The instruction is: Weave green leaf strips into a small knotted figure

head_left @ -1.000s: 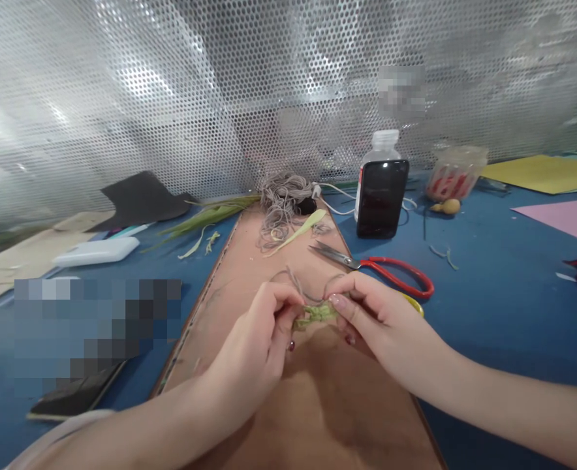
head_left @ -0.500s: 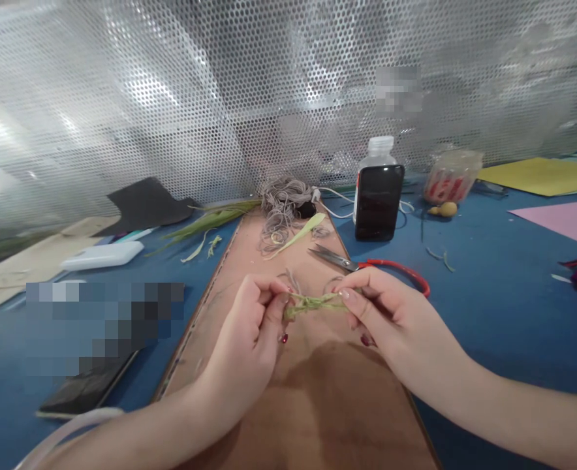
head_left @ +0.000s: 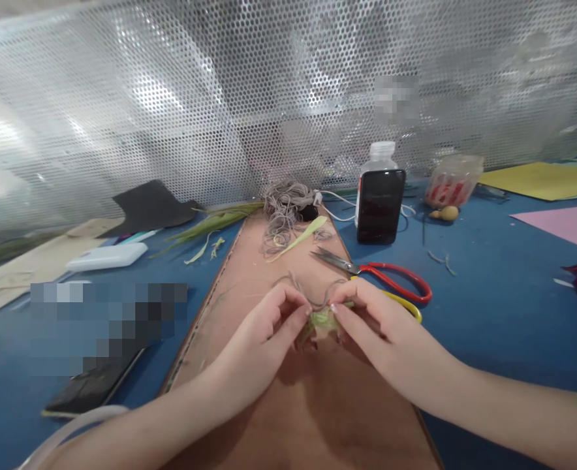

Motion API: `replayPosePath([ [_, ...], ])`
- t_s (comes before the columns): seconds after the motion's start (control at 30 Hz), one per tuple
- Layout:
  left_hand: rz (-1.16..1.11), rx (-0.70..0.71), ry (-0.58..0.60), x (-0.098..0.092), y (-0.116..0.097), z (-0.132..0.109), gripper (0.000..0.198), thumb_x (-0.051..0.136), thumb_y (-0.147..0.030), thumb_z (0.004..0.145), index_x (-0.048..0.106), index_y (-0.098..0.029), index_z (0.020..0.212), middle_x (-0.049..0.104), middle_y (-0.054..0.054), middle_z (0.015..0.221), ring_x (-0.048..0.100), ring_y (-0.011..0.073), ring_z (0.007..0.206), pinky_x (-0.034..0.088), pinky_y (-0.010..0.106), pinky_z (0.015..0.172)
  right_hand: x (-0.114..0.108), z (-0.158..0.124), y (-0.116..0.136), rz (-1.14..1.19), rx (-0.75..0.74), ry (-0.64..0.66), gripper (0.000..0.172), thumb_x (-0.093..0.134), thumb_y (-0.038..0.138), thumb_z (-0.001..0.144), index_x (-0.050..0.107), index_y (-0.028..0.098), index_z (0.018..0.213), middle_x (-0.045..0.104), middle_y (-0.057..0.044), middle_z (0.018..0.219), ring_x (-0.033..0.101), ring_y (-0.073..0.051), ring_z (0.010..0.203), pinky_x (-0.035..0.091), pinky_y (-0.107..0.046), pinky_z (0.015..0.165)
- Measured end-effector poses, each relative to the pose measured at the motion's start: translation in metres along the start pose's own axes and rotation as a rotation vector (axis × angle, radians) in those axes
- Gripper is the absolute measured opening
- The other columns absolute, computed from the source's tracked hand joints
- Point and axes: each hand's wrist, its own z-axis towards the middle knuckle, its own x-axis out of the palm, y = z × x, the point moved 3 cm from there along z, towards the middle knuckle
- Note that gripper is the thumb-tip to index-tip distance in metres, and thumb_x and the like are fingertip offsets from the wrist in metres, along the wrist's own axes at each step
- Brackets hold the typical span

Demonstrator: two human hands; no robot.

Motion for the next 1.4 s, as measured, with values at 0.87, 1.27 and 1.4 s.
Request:
replayPosePath([
  [0.87,0.380,0.091,-0.152,-0.009,0.002,-0.004,0.012,0.034,-0.025,0.087,0.041,-0.021,0.078,0.044,-0.007,0.057,0.042,0.0090,0.046,0.035,0.023,0.048,0.012,0.000,0.003,0.366,0.192,0.208,0.015,0.041,0.020,0.087,0.041,0.018,0.072,0.040,0.008,0.054,0.038,-0.005,0.045,0.037,-0.016,0.044],
  [1.27,0.227,0.137,-0.268,-0.008,0.000,-0.006,0.014,0.033,-0.029,0.090,0.037,-0.021,0.080,0.046,-0.006,0.060,0.046,0.0074,0.050,0.036,0.018,0.044,0.011,-0.003,0.007,0.320,0.114,0.197,0.016,0.039,0.021,0.088,0.039,0.019,0.073,0.038,0.008,0.056,0.037,-0.005,0.048,0.036,-0.014,0.045],
  [1.4,0.225,0.139,-0.280,-0.008,-0.002,-0.006,0.014,0.033,-0.029,0.090,0.036,-0.021,0.079,0.046,-0.008,0.056,0.044,0.0063,0.045,0.036,0.018,0.043,0.011,-0.002,0.008,0.313,0.111,0.188,0.015,0.040,0.021,0.088,0.039,0.019,0.073,0.038,0.008,0.055,0.037,-0.005,0.046,0.035,-0.015,0.044],
])
